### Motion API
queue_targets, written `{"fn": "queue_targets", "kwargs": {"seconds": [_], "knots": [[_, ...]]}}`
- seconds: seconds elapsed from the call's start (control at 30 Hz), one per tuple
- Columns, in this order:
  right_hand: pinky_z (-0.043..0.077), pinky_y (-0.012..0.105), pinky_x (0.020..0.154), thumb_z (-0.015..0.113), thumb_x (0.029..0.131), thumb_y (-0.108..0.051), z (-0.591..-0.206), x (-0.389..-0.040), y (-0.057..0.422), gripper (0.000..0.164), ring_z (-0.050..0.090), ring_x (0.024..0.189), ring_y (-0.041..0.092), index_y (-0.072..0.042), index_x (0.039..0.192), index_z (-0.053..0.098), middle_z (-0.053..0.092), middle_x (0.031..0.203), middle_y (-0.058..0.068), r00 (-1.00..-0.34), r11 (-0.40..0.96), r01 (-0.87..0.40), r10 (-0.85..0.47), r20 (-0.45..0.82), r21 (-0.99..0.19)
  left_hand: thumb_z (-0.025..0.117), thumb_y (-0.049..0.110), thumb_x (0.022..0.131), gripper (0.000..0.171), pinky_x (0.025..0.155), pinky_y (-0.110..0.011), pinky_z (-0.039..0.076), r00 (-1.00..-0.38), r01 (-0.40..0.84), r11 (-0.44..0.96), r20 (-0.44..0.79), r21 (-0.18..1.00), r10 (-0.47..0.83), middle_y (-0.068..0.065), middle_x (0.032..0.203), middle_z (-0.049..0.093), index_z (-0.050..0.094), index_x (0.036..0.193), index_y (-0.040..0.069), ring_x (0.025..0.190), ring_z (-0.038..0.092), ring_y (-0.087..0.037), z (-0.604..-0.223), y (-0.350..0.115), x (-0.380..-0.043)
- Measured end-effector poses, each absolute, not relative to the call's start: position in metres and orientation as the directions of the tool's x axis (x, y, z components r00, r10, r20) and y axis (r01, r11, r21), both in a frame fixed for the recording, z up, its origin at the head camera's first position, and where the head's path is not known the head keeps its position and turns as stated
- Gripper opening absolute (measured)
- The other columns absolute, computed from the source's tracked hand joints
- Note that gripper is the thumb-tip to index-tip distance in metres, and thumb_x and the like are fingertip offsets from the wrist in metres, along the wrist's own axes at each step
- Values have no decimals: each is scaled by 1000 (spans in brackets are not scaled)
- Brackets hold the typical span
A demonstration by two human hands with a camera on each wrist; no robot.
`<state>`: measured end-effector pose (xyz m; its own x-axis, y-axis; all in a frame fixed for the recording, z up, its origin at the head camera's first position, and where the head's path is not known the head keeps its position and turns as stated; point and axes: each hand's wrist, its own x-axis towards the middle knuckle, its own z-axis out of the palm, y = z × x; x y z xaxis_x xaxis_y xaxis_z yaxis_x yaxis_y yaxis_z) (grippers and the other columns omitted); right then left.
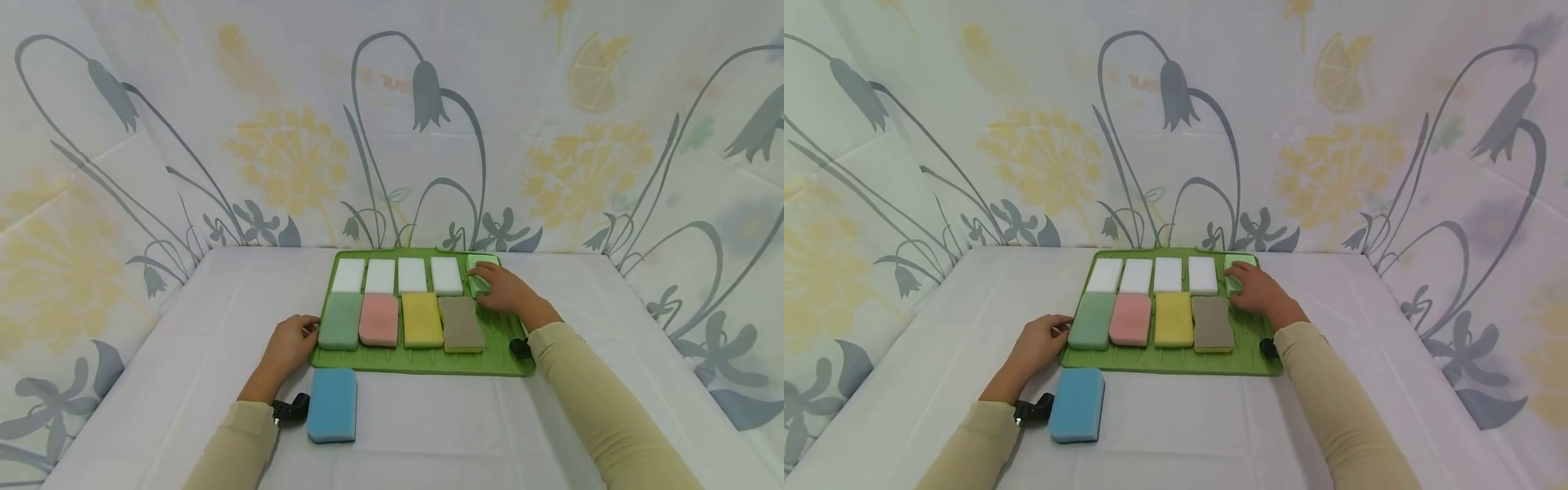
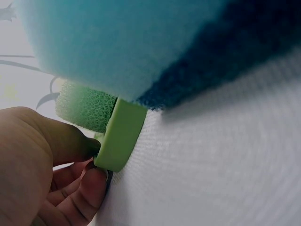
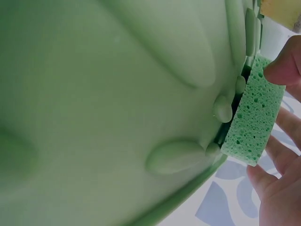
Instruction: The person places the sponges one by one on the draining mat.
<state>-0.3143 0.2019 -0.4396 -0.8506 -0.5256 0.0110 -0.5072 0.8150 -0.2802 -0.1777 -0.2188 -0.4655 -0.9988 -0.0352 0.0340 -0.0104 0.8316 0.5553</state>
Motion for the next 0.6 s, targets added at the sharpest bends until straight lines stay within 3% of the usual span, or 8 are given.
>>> {"fn": "queue_targets", "kwargs": {"seconds": [0.6], "knots": [[42,60,95,55,83,-13,-434,-295,200,53,38,134,48,-6,135,53,33,151,26,-828,778,-552,-553,88,-302,55,14,94,35,81,-45,53,-999,-6,834,36,551,-30,-16,106,67,63,125,-2,98,65,-31,-464,-218,-175]]}}
